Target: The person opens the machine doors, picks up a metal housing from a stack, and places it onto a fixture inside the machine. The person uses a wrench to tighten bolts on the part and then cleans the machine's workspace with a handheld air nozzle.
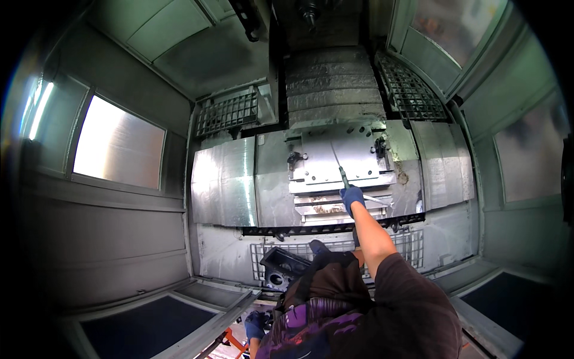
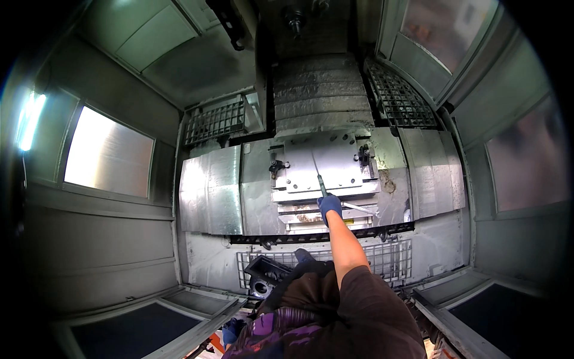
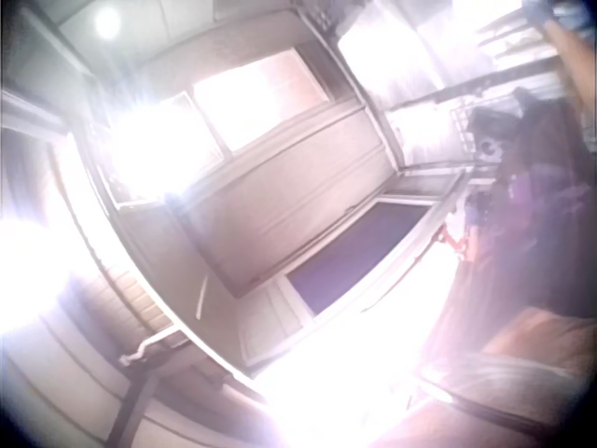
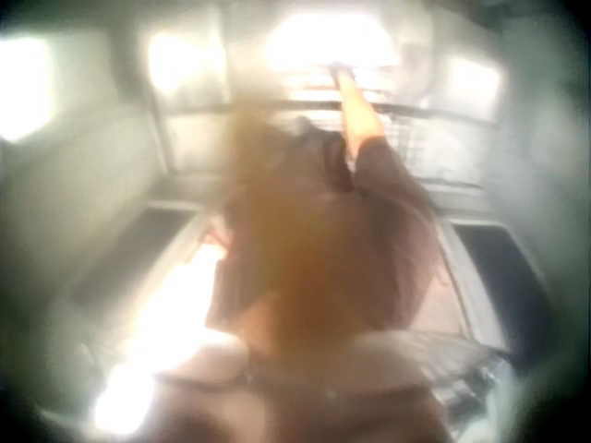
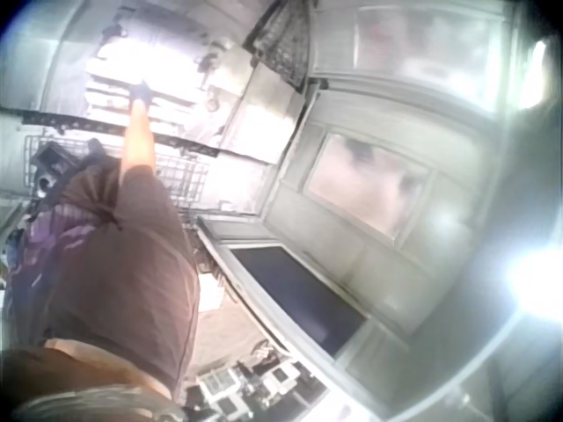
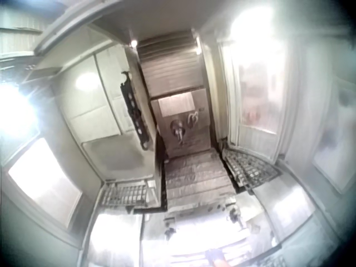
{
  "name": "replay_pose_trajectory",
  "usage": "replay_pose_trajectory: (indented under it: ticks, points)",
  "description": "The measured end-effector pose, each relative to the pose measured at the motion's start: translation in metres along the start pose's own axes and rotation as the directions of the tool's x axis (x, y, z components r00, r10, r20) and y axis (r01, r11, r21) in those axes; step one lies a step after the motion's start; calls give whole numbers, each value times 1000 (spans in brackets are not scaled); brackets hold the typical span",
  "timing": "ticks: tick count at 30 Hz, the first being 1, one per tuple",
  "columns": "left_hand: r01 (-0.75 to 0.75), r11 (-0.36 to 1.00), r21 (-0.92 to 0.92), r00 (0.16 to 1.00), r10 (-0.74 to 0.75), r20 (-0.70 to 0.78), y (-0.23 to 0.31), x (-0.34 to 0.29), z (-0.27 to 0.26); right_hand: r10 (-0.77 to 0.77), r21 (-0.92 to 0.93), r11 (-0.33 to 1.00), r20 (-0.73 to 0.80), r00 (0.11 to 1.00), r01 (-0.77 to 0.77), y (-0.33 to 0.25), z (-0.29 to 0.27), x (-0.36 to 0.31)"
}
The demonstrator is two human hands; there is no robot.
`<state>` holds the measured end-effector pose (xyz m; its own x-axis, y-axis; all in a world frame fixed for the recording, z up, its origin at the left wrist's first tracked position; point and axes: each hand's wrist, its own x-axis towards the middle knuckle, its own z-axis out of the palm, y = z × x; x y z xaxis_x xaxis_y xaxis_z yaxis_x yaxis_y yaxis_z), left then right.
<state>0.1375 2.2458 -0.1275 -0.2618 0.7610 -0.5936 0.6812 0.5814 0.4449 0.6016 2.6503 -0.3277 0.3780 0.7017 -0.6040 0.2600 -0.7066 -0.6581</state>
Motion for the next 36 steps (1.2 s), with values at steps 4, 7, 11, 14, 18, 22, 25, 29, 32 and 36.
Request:
replay_pose_trajectory:
  ticks: [4,7,11,14,18,22,25,29,32,36]
  points:
    - [178,945,-273,978,-201,-59,65,-28,-6,-42,47,998,16,999,41,-2,6,-33]
    - [56,998,8,998,-56,22,3,-12,20,-25,133,991,62,998,17,-4,-6,-43]
    - [397,635,-663,908,-378,181,-30,5,43,53,316,944,143,988,-97,-4,-17,-60]
    - [228,871,-435,974,-201,107,-88,13,65,62,154,984,187,980,-92,-22,-30,-100]
    - [-115,887,446,978,179,-105,-42,12,55,14,-70,998,244,970,3,-14,-52,-139]
    - [-125,880,458,984,171,-60,-52,26,58,-40,-89,994,204,978,59,15,-65,-147]
    - [-141,950,280,987,158,-40,-73,40,68,-108,-118,985,144,984,125,17,-85,-176]
    - [-136,990,-36,984,131,-122,-76,66,65,-48,-121,990,208,977,74,11,-101,-213]
    - [203,957,-205,978,-208,0,6,86,40,-36,-177,982,137,990,60,24,-122,-231]
    - [437,682,-586,894,-401,199,24,107,40,-193,-209,950,188,963,231,80,-125,-214]
